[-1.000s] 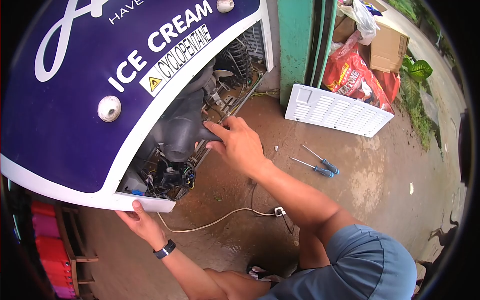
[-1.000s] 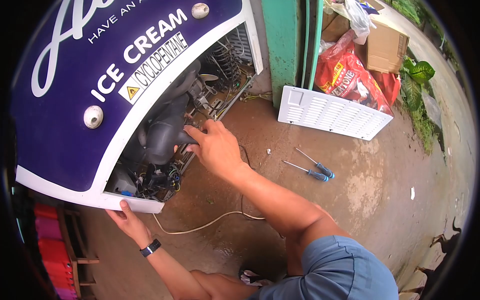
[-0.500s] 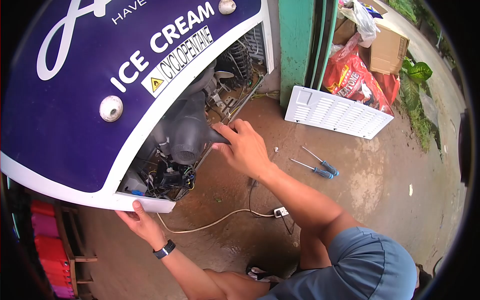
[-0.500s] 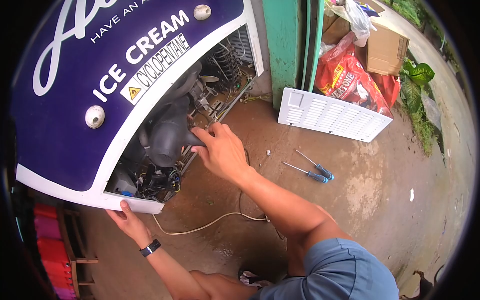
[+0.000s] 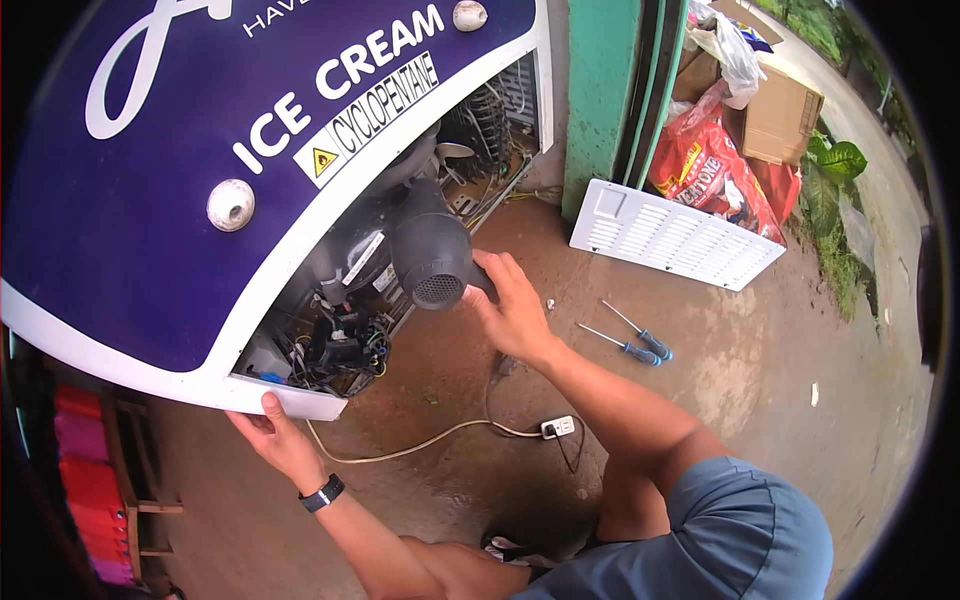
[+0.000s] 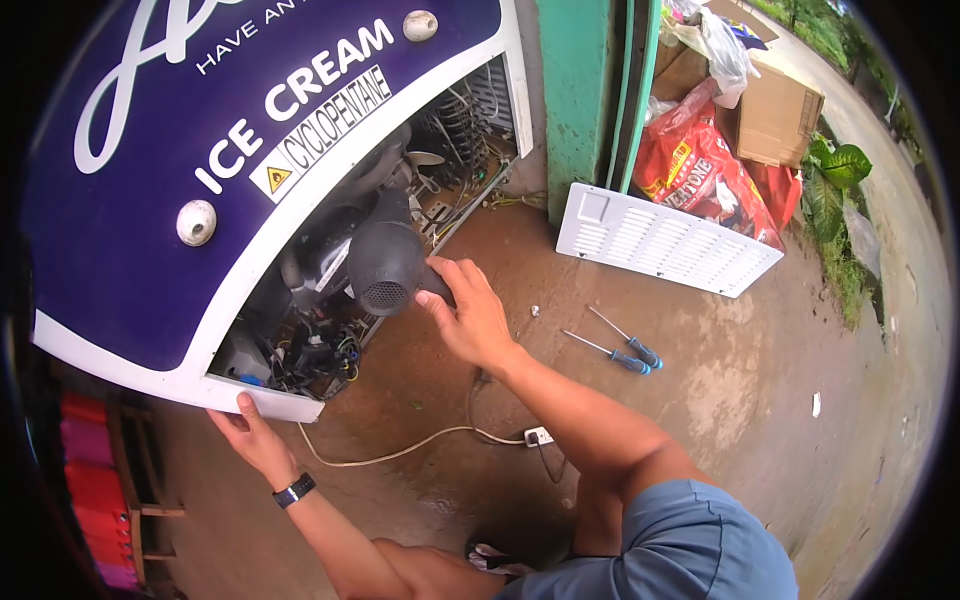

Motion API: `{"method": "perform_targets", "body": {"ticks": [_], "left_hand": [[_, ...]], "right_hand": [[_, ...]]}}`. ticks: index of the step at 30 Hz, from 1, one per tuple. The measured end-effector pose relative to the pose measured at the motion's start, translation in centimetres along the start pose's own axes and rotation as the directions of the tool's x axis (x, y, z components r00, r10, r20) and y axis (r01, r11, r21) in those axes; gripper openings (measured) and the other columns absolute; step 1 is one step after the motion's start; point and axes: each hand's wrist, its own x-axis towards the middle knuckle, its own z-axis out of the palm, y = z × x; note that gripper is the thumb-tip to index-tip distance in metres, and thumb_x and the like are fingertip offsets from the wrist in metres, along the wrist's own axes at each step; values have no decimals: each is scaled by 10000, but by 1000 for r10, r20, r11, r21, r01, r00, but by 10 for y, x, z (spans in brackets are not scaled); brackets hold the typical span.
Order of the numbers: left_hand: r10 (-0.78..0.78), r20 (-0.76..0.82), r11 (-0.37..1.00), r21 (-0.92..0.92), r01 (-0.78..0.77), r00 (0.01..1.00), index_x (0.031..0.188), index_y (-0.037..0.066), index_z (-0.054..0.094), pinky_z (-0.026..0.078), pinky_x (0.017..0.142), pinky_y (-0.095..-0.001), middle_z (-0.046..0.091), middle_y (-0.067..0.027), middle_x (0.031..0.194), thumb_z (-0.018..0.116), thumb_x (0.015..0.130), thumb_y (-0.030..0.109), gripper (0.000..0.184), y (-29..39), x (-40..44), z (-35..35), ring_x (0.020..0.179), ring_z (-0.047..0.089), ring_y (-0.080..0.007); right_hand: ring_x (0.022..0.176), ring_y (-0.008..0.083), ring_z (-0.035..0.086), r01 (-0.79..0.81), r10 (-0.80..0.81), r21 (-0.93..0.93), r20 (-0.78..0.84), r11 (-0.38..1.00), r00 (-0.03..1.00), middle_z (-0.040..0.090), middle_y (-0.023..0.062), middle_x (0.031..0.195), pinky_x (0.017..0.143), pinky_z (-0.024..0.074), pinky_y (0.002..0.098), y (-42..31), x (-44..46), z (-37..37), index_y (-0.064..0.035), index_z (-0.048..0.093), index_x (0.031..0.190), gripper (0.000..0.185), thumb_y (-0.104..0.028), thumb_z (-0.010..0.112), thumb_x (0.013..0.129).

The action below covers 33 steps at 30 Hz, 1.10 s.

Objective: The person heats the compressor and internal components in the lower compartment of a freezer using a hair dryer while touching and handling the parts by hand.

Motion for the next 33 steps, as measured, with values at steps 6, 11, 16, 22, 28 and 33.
{"method": "perform_targets", "body": {"ticks": [6, 11, 16, 22, 28, 33], "left_hand": [[13, 4, 1000, 15, -13, 1000, 1642, -6, 275, 406, 1149, -397, 487, -183, 1543, 700, 1045, 381, 829, -1, 1, -1, 1356, 513, -256], [11, -20, 999, -43, -12, 1000, 1649, 4, 272, 410, 1141, -377, 508, -174, 1523, 702, 1049, 339, 811, -2, 1, 2, 1351, 520, -239], [9, -53, 1000, -24, -10, 999, 1643, 4, 292, 422, 1134, -381, 534, -170, 1498, 692, 1052, 364, 800, -2, -1, 5, 1340, 541, -248], [6, -51, 999, -50, -9, 999, 1643, -17, 269, 361, 1181, -366, 456, -157, 1587, 677, 1068, 280, 765, -3, -4, 9, 1406, 482, -235], [106, -147, 994, 48, -100, 983, 1614, -30, 315, 385, 1171, -412, 444, -186, 1541, 690, 1049, 327, 766, -10, -8, 15, 1392, 491, -293], [536, -118, 801, 382, -460, 836, 1440, -62, 477, 434, 1072, -465, 441, -211, 1412, 619, 1021, 121, 479, 26, -49, 51, 1271, 509, -328]], "right_hand": [[1209, 367, 596, 36, -26, 257, -42, 966, 999, 611, 148, 1286, 1055, 470, 424, 31, 4, 11, -72, 550, 1395, 425, -209, 683, 1015], [1257, 254, 583, -40, 34, 339, 24, 940, 999, 611, 114, 1371, 1088, 442, 372, 35, 7, 11, -55, 503, 1467, 463, -251, 644, 1071], [1295, 181, 534, -205, 186, 391, 89, 897, 979, 591, 71, 1448, 1114, 421, 350, 51, 4, 11, -75, 439, 1556, 545, -309, 616, 1097], [1004, 119, 572, -207, 191, 468, 83, 859, 978, 612, 17, 1146, 888, 483, 292, 47, 9, 8, -78, 484, 1488, 465, -322, 595, 1108], [879, 106, 574, -178, 174, 547, 59, 818, 983, 592, 9, 1036, 758, 497, 273, 27, 14, 5, -106, 441, 1489, 445, -327, 559, 1121], [900, 143, 613, -228, 216, 595, 91, 771, 972, 600, 58, 1067, 736, 540, 318, 19, 17, -2, -113, 433, 1421, 397, -354, 541, 1125]]}}
